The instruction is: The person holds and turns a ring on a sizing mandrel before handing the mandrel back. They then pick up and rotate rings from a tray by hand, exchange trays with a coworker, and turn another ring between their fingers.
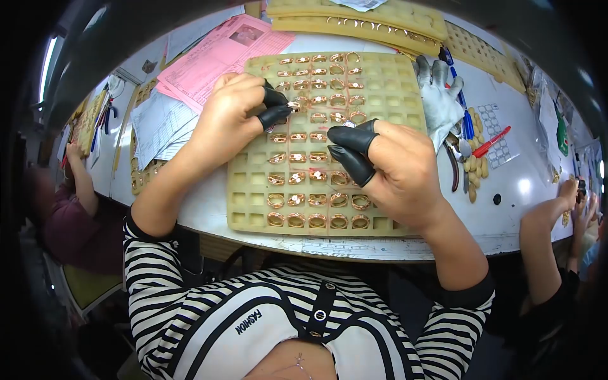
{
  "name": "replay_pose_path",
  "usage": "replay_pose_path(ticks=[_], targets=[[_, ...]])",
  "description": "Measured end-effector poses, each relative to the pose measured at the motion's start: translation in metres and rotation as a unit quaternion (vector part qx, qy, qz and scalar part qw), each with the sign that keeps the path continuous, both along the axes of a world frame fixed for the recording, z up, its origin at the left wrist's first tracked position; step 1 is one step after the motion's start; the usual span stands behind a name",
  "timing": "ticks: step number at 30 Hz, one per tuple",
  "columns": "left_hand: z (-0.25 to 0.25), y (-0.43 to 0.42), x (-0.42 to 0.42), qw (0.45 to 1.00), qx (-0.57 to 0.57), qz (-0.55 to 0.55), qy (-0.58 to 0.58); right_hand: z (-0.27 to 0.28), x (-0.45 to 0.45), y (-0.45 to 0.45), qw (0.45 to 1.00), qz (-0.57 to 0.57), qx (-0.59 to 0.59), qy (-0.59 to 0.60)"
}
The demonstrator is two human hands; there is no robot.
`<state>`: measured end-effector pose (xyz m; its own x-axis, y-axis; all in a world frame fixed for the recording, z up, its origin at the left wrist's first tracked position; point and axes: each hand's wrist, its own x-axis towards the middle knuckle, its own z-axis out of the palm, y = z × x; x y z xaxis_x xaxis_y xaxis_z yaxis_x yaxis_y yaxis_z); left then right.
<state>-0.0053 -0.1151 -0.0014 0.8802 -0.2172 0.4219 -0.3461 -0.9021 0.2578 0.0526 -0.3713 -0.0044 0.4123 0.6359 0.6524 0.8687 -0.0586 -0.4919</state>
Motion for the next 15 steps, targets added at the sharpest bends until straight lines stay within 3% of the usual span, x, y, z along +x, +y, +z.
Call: replay_pose_path(ticks=[2, 4, 9, 12, 15], targets=[[-0.002, -0.006, -0.001, 1.000, 0.007, -0.014, -0.015, 0.001, 0.000, -0.001, 1.000, 0.002, -0.014, 0.011], [0.000, -0.010, -0.003, 0.995, 0.092, -0.027, -0.037, 0.001, -0.001, 0.000, 1.000, -0.001, -0.002, 0.007], [0.007, -0.001, -0.003, 0.997, 0.054, 0.008, -0.046, 0.001, -0.001, -0.001, 1.000, -0.001, -0.017, -0.023], [0.012, 0.010, -0.003, 0.996, 0.069, 0.041, 0.026, 0.003, -0.003, 0.001, 1.000, -0.002, -0.014, -0.025], [0.005, 0.007, -0.001, 0.996, 0.081, 0.023, 0.021, 0.003, -0.003, 0.000, 1.000, -0.002, -0.018, -0.020]])
